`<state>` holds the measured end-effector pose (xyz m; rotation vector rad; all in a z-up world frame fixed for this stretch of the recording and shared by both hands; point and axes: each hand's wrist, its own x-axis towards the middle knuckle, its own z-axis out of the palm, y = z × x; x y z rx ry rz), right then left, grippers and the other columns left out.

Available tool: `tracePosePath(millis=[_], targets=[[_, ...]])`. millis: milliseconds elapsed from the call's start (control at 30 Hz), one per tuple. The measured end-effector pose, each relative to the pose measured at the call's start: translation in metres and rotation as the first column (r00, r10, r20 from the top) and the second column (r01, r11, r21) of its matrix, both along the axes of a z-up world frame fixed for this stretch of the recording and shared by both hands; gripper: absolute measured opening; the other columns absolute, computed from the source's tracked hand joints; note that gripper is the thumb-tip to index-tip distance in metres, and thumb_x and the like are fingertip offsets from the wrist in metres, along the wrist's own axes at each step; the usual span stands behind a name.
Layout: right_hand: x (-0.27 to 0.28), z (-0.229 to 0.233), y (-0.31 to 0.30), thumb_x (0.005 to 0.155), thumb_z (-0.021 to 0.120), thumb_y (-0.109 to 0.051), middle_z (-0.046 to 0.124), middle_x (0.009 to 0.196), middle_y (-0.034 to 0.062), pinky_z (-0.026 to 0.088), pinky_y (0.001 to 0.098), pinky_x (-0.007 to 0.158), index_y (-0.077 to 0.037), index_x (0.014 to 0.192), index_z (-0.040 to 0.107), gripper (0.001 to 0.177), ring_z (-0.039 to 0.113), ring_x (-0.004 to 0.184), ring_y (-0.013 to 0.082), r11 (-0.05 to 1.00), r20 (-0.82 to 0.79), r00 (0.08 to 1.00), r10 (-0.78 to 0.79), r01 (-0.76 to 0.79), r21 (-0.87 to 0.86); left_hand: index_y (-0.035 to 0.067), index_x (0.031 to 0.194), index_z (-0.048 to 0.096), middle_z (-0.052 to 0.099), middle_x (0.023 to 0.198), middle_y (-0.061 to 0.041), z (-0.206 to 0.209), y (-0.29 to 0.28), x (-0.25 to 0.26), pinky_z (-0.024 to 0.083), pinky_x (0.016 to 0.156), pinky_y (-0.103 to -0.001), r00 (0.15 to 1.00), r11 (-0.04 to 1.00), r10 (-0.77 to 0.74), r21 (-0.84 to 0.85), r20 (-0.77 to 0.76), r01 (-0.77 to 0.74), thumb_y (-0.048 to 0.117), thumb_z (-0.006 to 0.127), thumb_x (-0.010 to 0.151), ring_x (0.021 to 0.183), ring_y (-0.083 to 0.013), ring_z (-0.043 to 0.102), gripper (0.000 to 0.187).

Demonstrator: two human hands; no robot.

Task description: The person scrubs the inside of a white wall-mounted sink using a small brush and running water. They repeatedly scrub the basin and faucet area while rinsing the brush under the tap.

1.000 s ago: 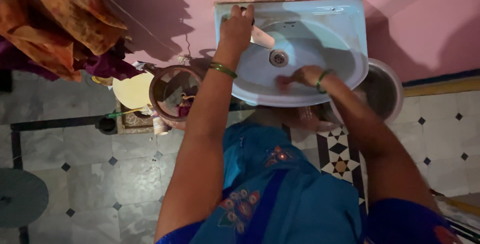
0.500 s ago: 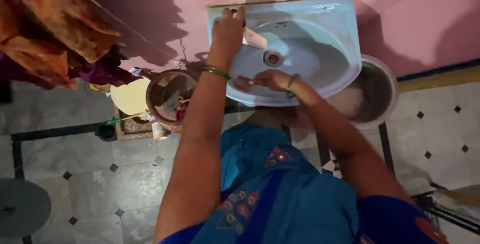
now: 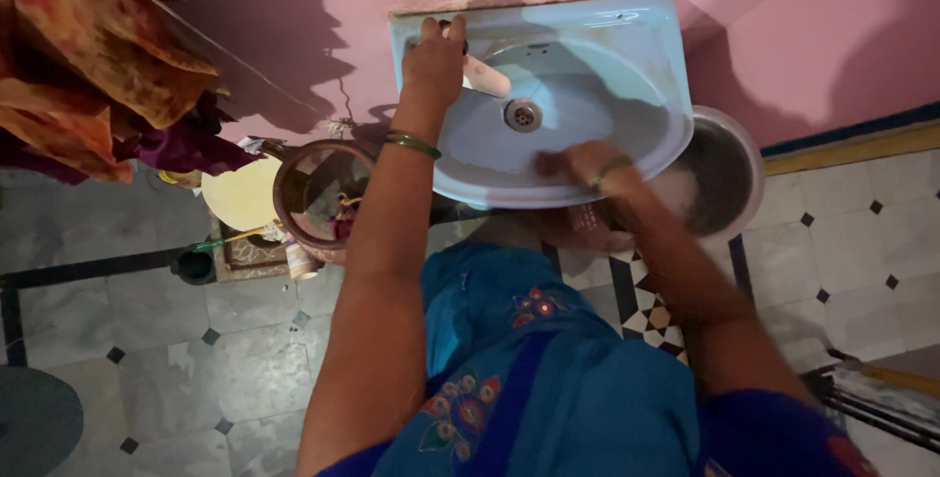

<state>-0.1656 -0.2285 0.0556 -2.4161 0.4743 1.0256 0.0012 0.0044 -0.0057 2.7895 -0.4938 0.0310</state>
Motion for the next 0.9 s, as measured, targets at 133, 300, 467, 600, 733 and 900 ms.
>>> tracePosePath(millis=[133,300,467,600,733,900], targets=[[0.005,-0.04,0.031,0.099,0.04,-0.056,0.07,0.135,0.0045,0.047,0.0427,0.107,-0.033,0.129,0.072,0.049,0.066,0.121,0.0328,0.855,0.299,0.829,0.473,-0.513,0.069,0.013,0.146,0.04,0.052,0.129,-0.021,-0.004,-0.001,-0.002,0.06,0.078,-0.043,0.999,0.999,0.003,0.031,0.038,-0.004,0.015,0.069,0.089,0.096,-0.0376,0.072,0.063],[0.014,-0.059,-0.013,0.099,0.041,-0.06,0.063,0.14,-0.0006,0.037,0.0457,0.109,-0.036,0.123,0.077,0.049,0.056,0.127,0.0294,0.945,0.116,0.94,0.32,-0.326,0.037,0.014,0.144,0.044,0.053,0.128,-0.021,-0.008,0.0,-0.001,0.061,0.075,-0.043,0.997,1.0,0.015,-0.025,0.075,-0.013,0.015,0.067,0.091,0.094,-0.0361,0.072,0.059],[0.032,-0.057,-0.116,0.094,0.045,-0.056,0.07,0.119,0.0162,0.051,0.0492,0.093,-0.024,0.126,0.073,0.053,0.069,0.105,0.0395,0.89,0.237,0.905,0.353,-0.246,-0.385,0.014,0.141,0.044,0.054,0.124,-0.019,-0.012,-0.004,0.003,0.059,0.079,-0.043,0.996,1.0,0.017,0.015,0.091,-0.018,0.019,0.068,0.087,0.096,-0.0351,0.07,0.059],[0.035,-0.092,-0.08,0.101,0.049,-0.062,0.074,0.117,0.0222,0.05,0.0457,0.099,-0.009,0.121,0.075,0.062,0.07,0.109,0.039,0.888,0.22,0.903,0.368,-0.271,-0.37,0.016,0.142,0.046,0.055,0.124,-0.017,-0.016,-0.003,-0.001,0.059,0.084,-0.044,0.991,0.999,0.036,0.02,0.13,-0.039,0.02,0.067,0.093,0.097,-0.0346,0.071,0.054],[0.042,-0.118,0.01,0.099,0.05,-0.057,0.07,0.131,0.0109,0.046,0.0426,0.105,-0.021,0.121,0.077,0.049,0.064,0.122,0.0322,0.9,0.131,0.896,0.425,-0.433,0.043,0.015,0.144,0.044,0.054,0.127,-0.02,-0.013,-0.003,0.0,0.059,0.08,-0.043,0.997,0.999,0.029,0.027,0.077,-0.032,0.018,0.066,0.092,0.094,-0.0359,0.071,0.057],[0.04,-0.131,0.014,0.097,0.054,-0.016,0.072,0.131,0.0098,0.048,0.0404,0.105,-0.019,0.13,0.071,0.037,0.068,0.119,0.0285,0.756,0.392,0.811,0.434,-0.564,0.332,0.015,0.146,0.043,0.054,0.127,-0.021,-0.009,-0.003,0.0,0.06,0.077,-0.043,0.998,1.0,0.024,0.016,0.05,-0.025,0.02,0.067,0.094,0.095,-0.0375,0.071,0.057]])
